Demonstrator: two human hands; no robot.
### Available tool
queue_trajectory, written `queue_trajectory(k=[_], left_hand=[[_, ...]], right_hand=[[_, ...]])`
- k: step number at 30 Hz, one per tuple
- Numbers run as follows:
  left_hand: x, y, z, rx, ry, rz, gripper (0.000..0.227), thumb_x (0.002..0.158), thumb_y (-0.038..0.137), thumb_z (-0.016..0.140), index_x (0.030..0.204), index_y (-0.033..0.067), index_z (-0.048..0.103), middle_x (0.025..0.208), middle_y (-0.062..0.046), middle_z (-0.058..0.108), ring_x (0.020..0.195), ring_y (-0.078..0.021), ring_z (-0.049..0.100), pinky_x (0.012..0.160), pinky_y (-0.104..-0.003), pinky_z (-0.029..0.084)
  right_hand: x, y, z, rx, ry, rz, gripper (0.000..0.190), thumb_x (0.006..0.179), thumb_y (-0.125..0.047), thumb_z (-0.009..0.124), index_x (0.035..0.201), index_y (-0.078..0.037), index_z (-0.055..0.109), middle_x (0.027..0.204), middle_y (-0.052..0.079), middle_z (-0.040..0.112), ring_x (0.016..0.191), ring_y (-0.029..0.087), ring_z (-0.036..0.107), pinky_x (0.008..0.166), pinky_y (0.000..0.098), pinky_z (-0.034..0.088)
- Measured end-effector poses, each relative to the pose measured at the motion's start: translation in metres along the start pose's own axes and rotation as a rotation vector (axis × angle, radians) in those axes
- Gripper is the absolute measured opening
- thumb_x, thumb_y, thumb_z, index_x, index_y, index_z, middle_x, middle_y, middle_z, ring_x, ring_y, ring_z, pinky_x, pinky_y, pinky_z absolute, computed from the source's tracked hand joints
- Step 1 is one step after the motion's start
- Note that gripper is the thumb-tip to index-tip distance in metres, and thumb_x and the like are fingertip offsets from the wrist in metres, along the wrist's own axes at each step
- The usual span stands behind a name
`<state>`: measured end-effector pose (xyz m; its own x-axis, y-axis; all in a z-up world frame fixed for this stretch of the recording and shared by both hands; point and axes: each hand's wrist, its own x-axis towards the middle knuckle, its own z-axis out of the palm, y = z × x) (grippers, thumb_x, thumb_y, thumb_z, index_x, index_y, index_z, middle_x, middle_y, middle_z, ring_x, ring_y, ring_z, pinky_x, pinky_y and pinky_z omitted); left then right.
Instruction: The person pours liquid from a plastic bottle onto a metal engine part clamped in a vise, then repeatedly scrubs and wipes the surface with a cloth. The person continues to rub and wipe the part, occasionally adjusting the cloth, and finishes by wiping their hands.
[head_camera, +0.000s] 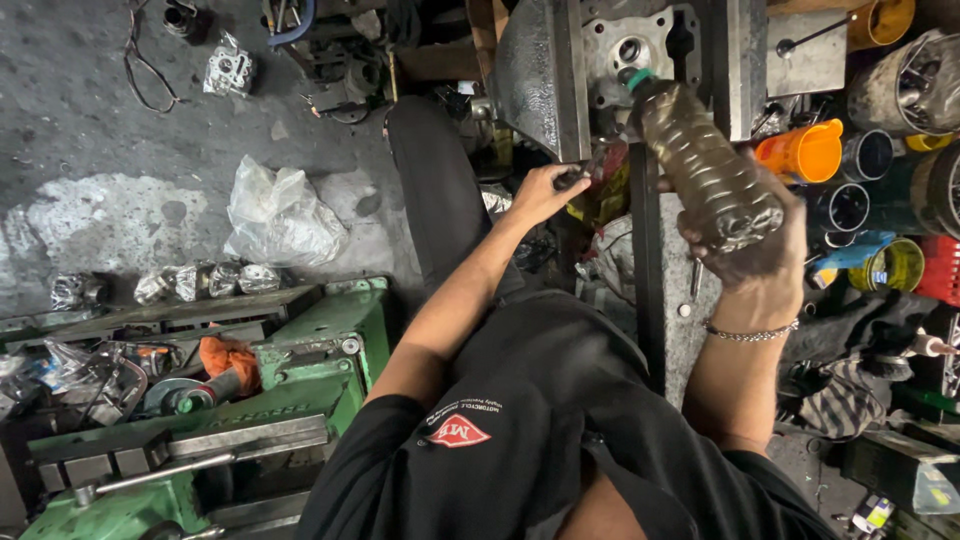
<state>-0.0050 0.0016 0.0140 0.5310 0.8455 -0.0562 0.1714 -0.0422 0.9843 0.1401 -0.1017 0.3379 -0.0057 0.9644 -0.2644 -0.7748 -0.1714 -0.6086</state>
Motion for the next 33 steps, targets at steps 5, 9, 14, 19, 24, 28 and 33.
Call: queue_trajectory(k=[5, 9, 14, 19, 24, 28, 33], left_hand=[[0.000, 0.003, -0.001, -0.039, -0.001, 0.010, 0.043, 0.086, 0.045, 0.077, 0.110, 0.0100, 0.078, 0.090, -0.013, 0.078, 0.078, -0.0210, 0.075, 0.072, -0.032, 0.056], [-0.001, 0.000, -0.002, 0.010, -0.001, -0.015, 0.044, 0.086, 0.046, 0.078, 0.110, 0.0095, 0.079, 0.090, -0.014, 0.077, 0.077, -0.0215, 0.074, 0.071, -0.032, 0.055], [0.000, -0.003, 0.001, -0.012, -0.007, 0.036, 0.043, 0.087, 0.047, 0.077, 0.109, 0.0099, 0.079, 0.093, -0.014, 0.078, 0.081, -0.0233, 0.075, 0.074, -0.033, 0.056], [-0.001, -0.004, -0.001, -0.010, 0.027, 0.056, 0.045, 0.086, 0.047, 0.078, 0.110, 0.0081, 0.078, 0.095, -0.014, 0.077, 0.084, -0.0242, 0.075, 0.076, -0.034, 0.057], [-0.002, -0.005, 0.000, -0.046, -0.002, 0.013, 0.046, 0.086, 0.047, 0.077, 0.109, 0.0070, 0.078, 0.095, -0.014, 0.079, 0.082, -0.0234, 0.077, 0.076, -0.033, 0.057], [-0.001, -0.004, -0.001, -0.042, 0.024, 0.020, 0.049, 0.086, 0.046, 0.078, 0.110, 0.0034, 0.076, 0.097, -0.016, 0.078, 0.083, -0.0238, 0.076, 0.075, -0.032, 0.058], [-0.002, -0.001, -0.004, -0.033, 0.028, 0.020, 0.051, 0.085, 0.048, 0.079, 0.109, 0.0022, 0.076, 0.097, -0.016, 0.077, 0.083, -0.0242, 0.076, 0.075, -0.033, 0.058]], right_hand=[[-0.010, -0.008, -0.014, -0.112, 0.196, -0.127, 0.045, 0.115, -0.026, 0.047, 0.143, 0.009, 0.052, 0.126, 0.039, 0.062, 0.085, 0.035, 0.073, 0.062, 0.0343, 0.060], [-0.008, -0.010, -0.024, -0.137, 0.163, -0.080, 0.043, 0.119, -0.026, 0.049, 0.139, 0.013, 0.052, 0.124, 0.040, 0.061, 0.082, 0.032, 0.072, 0.060, 0.0321, 0.059], [-0.001, -0.003, -0.025, -0.028, -0.025, -0.073, 0.047, 0.115, -0.024, 0.050, 0.141, 0.015, 0.048, 0.123, 0.041, 0.060, 0.078, 0.036, 0.073, 0.062, 0.0360, 0.061], [0.000, -0.006, -0.002, 0.047, 0.083, -0.046, 0.048, 0.116, -0.024, 0.044, 0.140, 0.018, 0.045, 0.121, 0.044, 0.060, 0.083, 0.040, 0.072, 0.062, 0.0367, 0.061], [-0.008, -0.012, 0.015, -0.275, 0.297, -0.220, 0.045, 0.108, -0.014, 0.039, 0.137, 0.020, 0.047, 0.117, 0.040, 0.062, 0.089, 0.040, 0.075, 0.056, 0.0356, 0.059], [-0.006, -0.004, 0.010, -0.219, 0.065, -0.163, 0.047, 0.118, -0.018, 0.037, 0.144, 0.019, 0.048, 0.118, 0.044, 0.062, 0.083, 0.037, 0.072, 0.060, 0.0340, 0.058], [0.003, 0.008, 0.002, 0.071, 0.272, -0.020, 0.049, 0.110, -0.026, 0.043, 0.140, 0.012, 0.052, 0.116, 0.037, 0.066, 0.080, 0.040, 0.073, 0.053, 0.0387, 0.059]])
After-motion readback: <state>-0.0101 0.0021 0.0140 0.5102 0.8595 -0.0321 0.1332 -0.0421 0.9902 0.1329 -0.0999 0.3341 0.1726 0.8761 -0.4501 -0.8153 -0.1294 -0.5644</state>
